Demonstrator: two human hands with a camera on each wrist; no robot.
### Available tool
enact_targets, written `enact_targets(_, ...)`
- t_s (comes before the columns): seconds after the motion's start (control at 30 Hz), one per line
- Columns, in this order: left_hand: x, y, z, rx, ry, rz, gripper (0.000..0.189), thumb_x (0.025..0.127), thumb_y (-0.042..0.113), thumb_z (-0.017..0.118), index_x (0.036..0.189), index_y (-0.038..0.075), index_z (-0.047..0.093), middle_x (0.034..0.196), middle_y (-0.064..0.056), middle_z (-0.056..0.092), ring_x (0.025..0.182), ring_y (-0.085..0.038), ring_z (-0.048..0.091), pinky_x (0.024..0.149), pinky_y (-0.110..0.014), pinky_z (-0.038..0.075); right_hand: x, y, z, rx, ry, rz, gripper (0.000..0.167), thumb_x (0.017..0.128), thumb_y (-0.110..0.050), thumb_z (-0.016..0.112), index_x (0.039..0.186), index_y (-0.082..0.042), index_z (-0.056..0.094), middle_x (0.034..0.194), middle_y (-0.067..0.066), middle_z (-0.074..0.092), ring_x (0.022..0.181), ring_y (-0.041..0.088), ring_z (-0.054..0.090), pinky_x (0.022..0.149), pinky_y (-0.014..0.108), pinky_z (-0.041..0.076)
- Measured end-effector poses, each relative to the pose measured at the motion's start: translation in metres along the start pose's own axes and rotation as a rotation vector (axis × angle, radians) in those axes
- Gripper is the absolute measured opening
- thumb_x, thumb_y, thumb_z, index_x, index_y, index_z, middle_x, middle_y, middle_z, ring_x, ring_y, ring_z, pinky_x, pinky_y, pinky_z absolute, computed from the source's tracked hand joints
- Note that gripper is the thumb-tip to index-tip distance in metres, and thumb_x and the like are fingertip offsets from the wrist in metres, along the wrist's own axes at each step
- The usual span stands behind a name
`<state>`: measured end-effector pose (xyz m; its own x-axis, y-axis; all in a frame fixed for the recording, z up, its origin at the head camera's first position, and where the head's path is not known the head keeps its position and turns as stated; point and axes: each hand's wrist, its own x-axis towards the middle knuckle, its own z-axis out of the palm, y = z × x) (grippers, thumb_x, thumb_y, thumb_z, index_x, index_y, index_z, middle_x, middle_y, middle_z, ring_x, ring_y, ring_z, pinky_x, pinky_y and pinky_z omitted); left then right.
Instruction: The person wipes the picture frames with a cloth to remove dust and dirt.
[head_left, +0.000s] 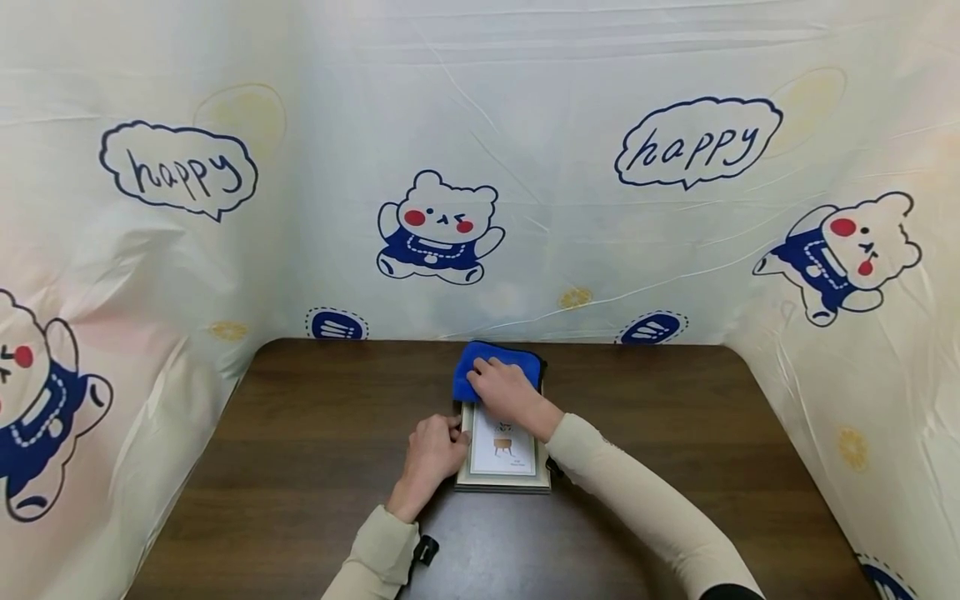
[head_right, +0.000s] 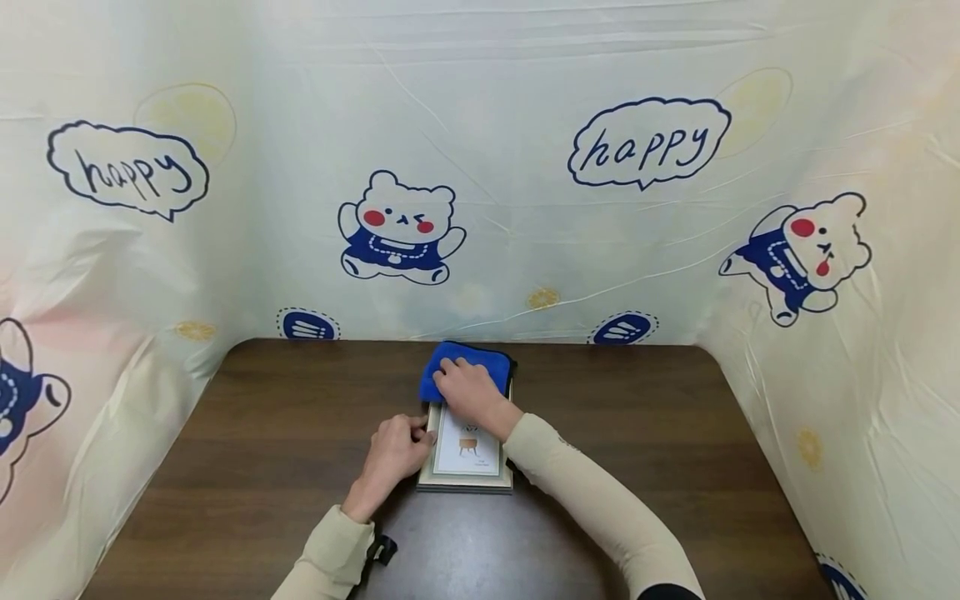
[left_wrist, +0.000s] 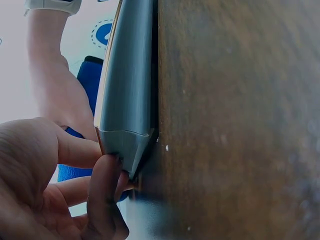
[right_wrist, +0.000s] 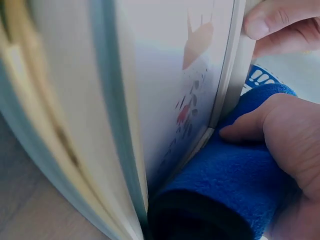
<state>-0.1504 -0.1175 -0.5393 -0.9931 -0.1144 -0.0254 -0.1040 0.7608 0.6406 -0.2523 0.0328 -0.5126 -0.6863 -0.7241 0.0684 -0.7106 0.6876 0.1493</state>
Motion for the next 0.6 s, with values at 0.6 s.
enact_targets(0.6,0.0006,0.0009,0.0002,0.013,0.000,-0.002,0.036,0.095,0.023,0.077,0.126,0.005,0.079,0.081,0.002,0.070,0.070,-0.016,0.060,0.066,-0.037,0.049,-0.0067,0.0006,-0.0025,-0.012,-0.049,0.054,0.023,0.101,-0.025,0.074,0.121,-0.015,0.078,0.121,0.004,0.070,0.100,0.023,0.068,0.073,0.039,0.062)
